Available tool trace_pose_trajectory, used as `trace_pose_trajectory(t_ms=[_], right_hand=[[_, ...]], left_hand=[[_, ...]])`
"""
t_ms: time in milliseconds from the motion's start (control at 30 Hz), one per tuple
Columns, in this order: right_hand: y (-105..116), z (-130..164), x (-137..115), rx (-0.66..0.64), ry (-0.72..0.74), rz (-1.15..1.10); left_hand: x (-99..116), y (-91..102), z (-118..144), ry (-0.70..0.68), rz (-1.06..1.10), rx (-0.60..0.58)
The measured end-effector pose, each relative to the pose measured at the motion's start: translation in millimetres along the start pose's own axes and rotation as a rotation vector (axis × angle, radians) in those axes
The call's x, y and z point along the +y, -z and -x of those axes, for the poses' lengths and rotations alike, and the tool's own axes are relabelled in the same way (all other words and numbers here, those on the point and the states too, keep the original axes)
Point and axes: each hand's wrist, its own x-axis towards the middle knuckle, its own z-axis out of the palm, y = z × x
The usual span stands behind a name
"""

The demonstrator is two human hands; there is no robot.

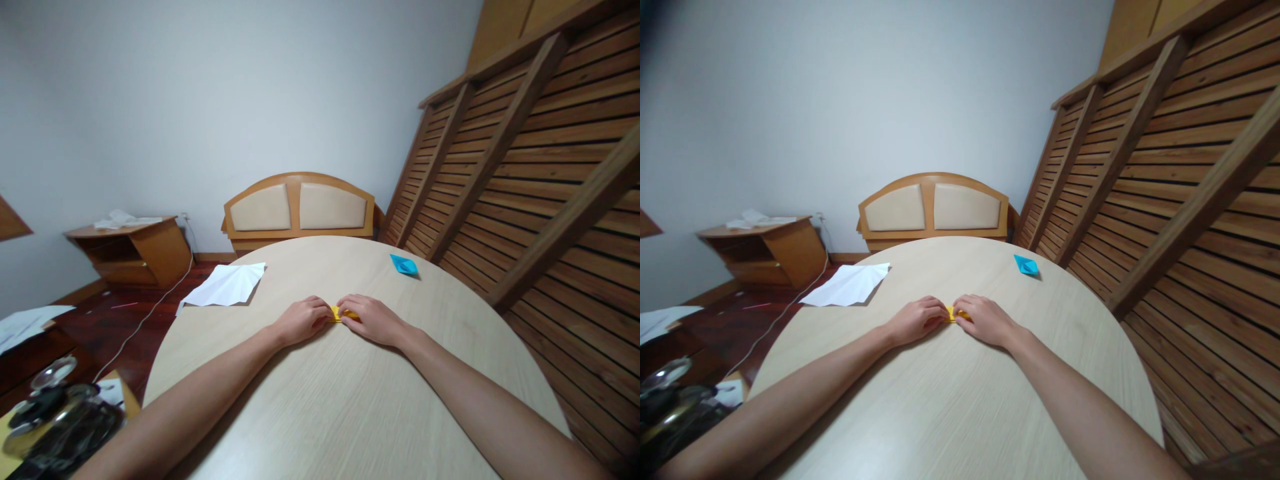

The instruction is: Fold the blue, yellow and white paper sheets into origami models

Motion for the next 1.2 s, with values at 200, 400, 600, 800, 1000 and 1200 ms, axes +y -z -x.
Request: trace_pose_trajectory(t_ms=[200,400,600,800,1000,1200], right_hand=[[-2.0,0.0,2.7,-0.014,0.017,0.024],[-2.8,-1.5,3.0,-0.007,0.026,0.006],[-1.6,-2.7,-1.3,-0.006,-0.041,-0.008],[0.9,-3.7,-2.7,-0.011,-0.067,0.014],[1.9,-2.6,-2.1,-0.014,-0.057,0.046],[-0.2,-2.1,0.7,-0.015,-0.056,0.027]], left_hand=[[-1.4,-0.4,-0.4,-0.002,-0.003,-0.009],[-2.9,-3.1,0.7,0.029,-0.033,0.021],[-2.1,-4.3,0.9,0.048,-0.037,0.057],[0.1,-1.9,-0.1,0.138,-0.065,0.044],[1.3,0.8,-0.9,0.204,-0.125,0.023],[2.9,1.9,-1.0,0.195,-0.136,0.029]])
